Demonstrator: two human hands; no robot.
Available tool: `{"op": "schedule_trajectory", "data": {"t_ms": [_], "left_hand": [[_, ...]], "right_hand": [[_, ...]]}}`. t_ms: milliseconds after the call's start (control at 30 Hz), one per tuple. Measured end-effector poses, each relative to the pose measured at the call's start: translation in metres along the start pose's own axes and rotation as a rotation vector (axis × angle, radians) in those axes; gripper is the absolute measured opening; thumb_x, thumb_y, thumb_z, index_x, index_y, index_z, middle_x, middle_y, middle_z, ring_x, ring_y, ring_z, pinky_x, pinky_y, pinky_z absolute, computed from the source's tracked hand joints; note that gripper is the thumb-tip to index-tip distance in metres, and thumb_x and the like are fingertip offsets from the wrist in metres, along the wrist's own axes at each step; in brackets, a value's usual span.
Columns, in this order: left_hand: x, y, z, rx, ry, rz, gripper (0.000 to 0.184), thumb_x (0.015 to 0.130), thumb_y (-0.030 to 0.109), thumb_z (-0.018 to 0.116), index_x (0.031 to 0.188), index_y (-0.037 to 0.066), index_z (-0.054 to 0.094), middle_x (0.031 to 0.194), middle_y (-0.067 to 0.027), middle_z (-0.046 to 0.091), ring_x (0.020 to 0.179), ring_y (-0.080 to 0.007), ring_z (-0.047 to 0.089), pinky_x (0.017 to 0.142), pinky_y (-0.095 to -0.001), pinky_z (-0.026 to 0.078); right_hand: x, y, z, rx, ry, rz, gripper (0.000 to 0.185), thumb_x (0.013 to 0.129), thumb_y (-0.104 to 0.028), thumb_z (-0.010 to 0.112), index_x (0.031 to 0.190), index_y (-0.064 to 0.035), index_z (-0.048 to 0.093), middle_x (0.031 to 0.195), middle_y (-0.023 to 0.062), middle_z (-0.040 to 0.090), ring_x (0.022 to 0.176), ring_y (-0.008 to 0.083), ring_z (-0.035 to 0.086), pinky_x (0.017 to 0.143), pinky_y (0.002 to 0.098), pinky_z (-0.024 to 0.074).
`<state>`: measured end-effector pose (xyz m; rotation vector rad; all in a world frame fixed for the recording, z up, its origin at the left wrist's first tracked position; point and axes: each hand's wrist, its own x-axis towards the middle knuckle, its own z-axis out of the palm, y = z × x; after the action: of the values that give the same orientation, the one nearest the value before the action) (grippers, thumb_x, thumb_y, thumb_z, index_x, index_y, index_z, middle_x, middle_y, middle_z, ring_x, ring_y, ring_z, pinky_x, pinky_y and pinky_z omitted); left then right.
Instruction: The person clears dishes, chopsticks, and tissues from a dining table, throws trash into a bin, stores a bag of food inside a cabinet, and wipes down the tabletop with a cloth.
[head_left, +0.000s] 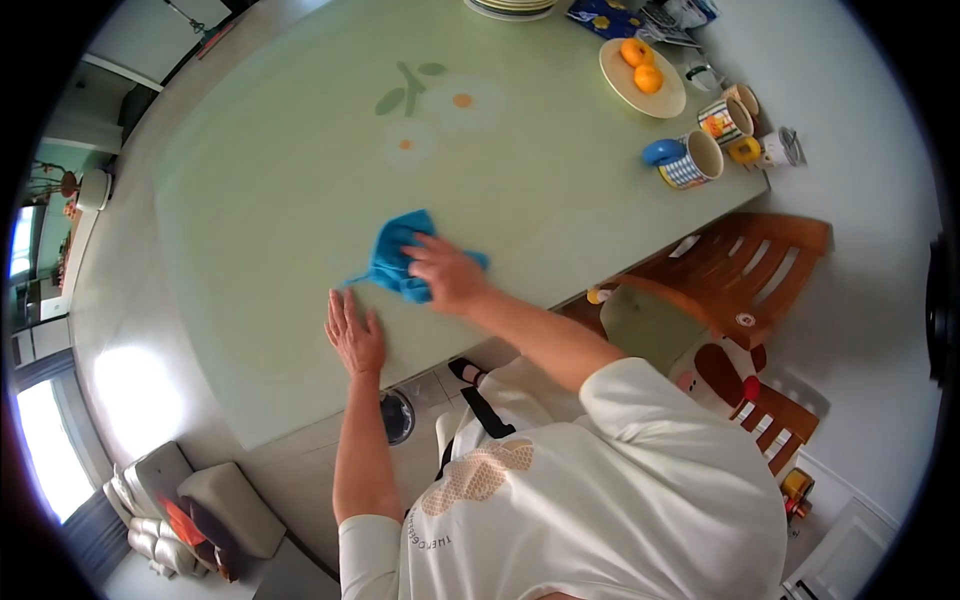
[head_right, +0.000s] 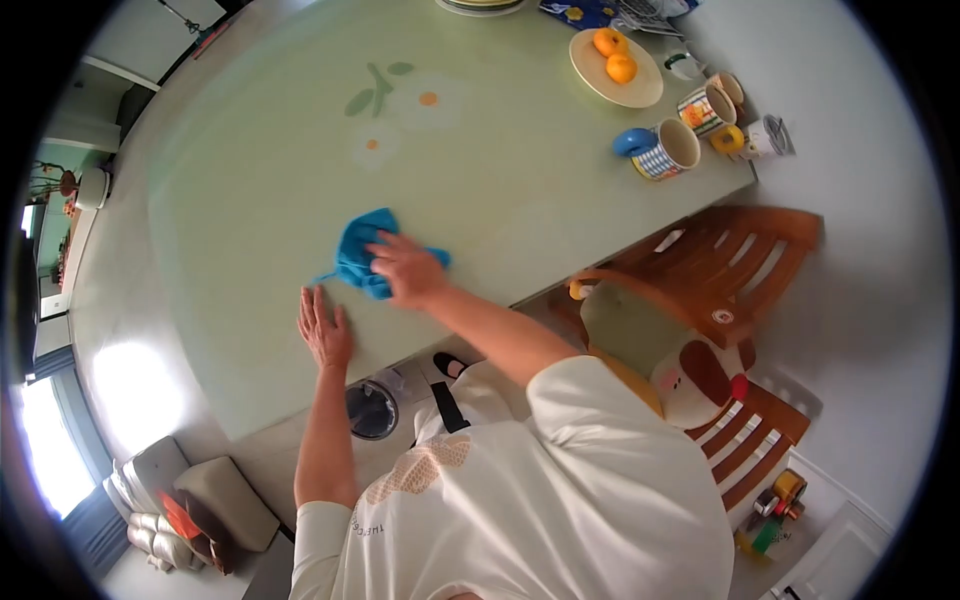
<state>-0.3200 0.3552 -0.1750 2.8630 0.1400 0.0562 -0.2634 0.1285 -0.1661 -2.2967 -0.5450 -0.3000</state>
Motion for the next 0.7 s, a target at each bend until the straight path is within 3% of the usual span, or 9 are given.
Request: {"op": "schedule_trajectory", "data": {"t_ms": [67, 100, 233, 367, 433, 533, 567, 600, 700], "left_hand": [[-0.008, -0.005, -0.017, 0.165, -0.21, -0.039, 0.057, 0.088, 0.035, 0.05, 0.14, 0.023, 0.03, 0.15, -0.0049, 0.02, 0.138, -0.0246, 0.017, 0.105, -0.0605, 0.01], [-0.013, -0.016, -0.016, 0.165, -0.204, -0.057, 0.056, 0.089, 0.039, 0.048, 0.141, 0.027, 0.029, 0.151, -0.0027, 0.017, 0.139, -0.0234, 0.014, 0.104, -0.0646, 0.006], [-0.027, -0.024, -0.022, 0.209, -0.18, -0.09, 0.056, 0.088, 0.038, 0.049, 0.14, 0.028, 0.031, 0.15, -0.0023, 0.018, 0.139, -0.0232, 0.014, 0.105, -0.0624, 0.007], [-0.025, -0.019, -0.025, 0.168, -0.124, -0.081, 0.055, 0.087, 0.038, 0.05, 0.139, 0.028, 0.034, 0.15, -0.0011, 0.02, 0.138, -0.023, 0.016, 0.106, -0.0596, 0.009], [-0.023, -0.019, -0.026, 0.162, -0.111, -0.074, 0.055, 0.087, 0.037, 0.051, 0.138, 0.028, 0.035, 0.15, -0.0008, 0.021, 0.138, -0.0228, 0.017, 0.107, -0.0587, 0.01], [-0.025, -0.019, -0.025, 0.149, -0.104, -0.078, 0.055, 0.086, 0.037, 0.052, 0.137, 0.027, 0.036, 0.149, -0.0007, 0.022, 0.137, -0.0225, 0.019, 0.106, -0.0587, 0.011], [-0.025, -0.02, -0.025, 0.138, -0.087, -0.067, 0.054, 0.086, 0.038, 0.052, 0.137, 0.027, 0.037, 0.149, -0.0005, 0.024, 0.137, -0.0222, 0.02, 0.106, -0.0584, 0.011], [-0.025, -0.021, -0.025, 0.13, -0.066, -0.055, 0.053, 0.086, 0.038, 0.052, 0.137, 0.027, 0.037, 0.148, -0.0002, 0.025, 0.137, -0.022, 0.02, 0.106, -0.0582, 0.011], [-0.026, -0.026, -0.024, 0.119, -0.043, -0.033, 0.054, 0.086, 0.039, 0.053, 0.136, 0.027, 0.038, 0.148, -0.0006, 0.026, 0.137, -0.0214, 0.021, 0.106, -0.0583, 0.011]], "right_hand": [[-0.044, 0.036, -0.045, -0.028, -0.023, 0.038, 0.026, 0.057, -0.013, 0.071, 0.081, -0.009, 0.061, 0.116, 0.0109, 0.058, 0.113, 0.0343, 0.05, 0.098, 0.0451, 0.0382], [-0.063, 0.058, -0.07, -0.077, 0.078, 0.107, 0.023, 0.06, -0.012, 0.071, 0.08, -0.0094, 0.06, 0.115, 0.0115, 0.059, 0.112, 0.0333, 0.051, 0.095, 0.0435, 0.0402], [-0.134, 0.134, -0.179, -0.412, 0.265, 0.476, 0.021, 0.069, -0.016, 0.068, 0.084, -0.0058, 0.057, 0.116, 0.0166, 0.055, 0.109, 0.0368, 0.049, 0.093, 0.0437, 0.0408], [-0.151, 0.155, -0.182, -0.751, 0.411, 0.579, 0.021, 0.07, -0.015, 0.067, 0.087, -0.0061, 0.057, 0.111, 0.0167, 0.055, 0.105, 0.0364, 0.05, 0.09, 0.0429, 0.0415], [-0.126, 0.119, -0.151, -0.599, 0.429, 0.725, 0.021, 0.071, -0.013, 0.065, 0.089, -0.0067, 0.057, 0.1, 0.0155, 0.056, 0.098, 0.0358, 0.052, 0.084, 0.0444, 0.0424], [-0.089, 0.044, -0.068, -0.411, 0.375, 0.472, 0.017, 0.07, -0.012, 0.061, 0.086, -0.0087, 0.056, 0.089, 0.013, 0.057, 0.09, 0.0355, 0.053, 0.08, 0.0453, 0.0425], [-0.076, 0.017, -0.038, -0.331, 0.306, 0.358, 0.016, 0.068, -0.011, 0.061, 0.084, -0.0093, 0.057, 0.09, 0.0128, 0.057, 0.091, 0.0349, 0.054, 0.083, 0.0464, 0.0424], [-0.069, -0.008, -0.004, -0.224, 0.184, 0.347, 0.025, 0.062, -0.008, 0.066, 0.086, -0.0083, 0.058, 0.1, 0.0129, 0.058, 0.104, 0.0346, 0.053, 0.089, 0.0442, 0.0429], [-0.041, -0.076, 0.027, -0.144, 0.027, 0.12, 0.026, 0.061, -0.008, 0.066, 0.086, -0.009, 0.058, 0.107, 0.0126, 0.058, 0.111, 0.0345, 0.05, 0.093, 0.0458, 0.0402]]}}
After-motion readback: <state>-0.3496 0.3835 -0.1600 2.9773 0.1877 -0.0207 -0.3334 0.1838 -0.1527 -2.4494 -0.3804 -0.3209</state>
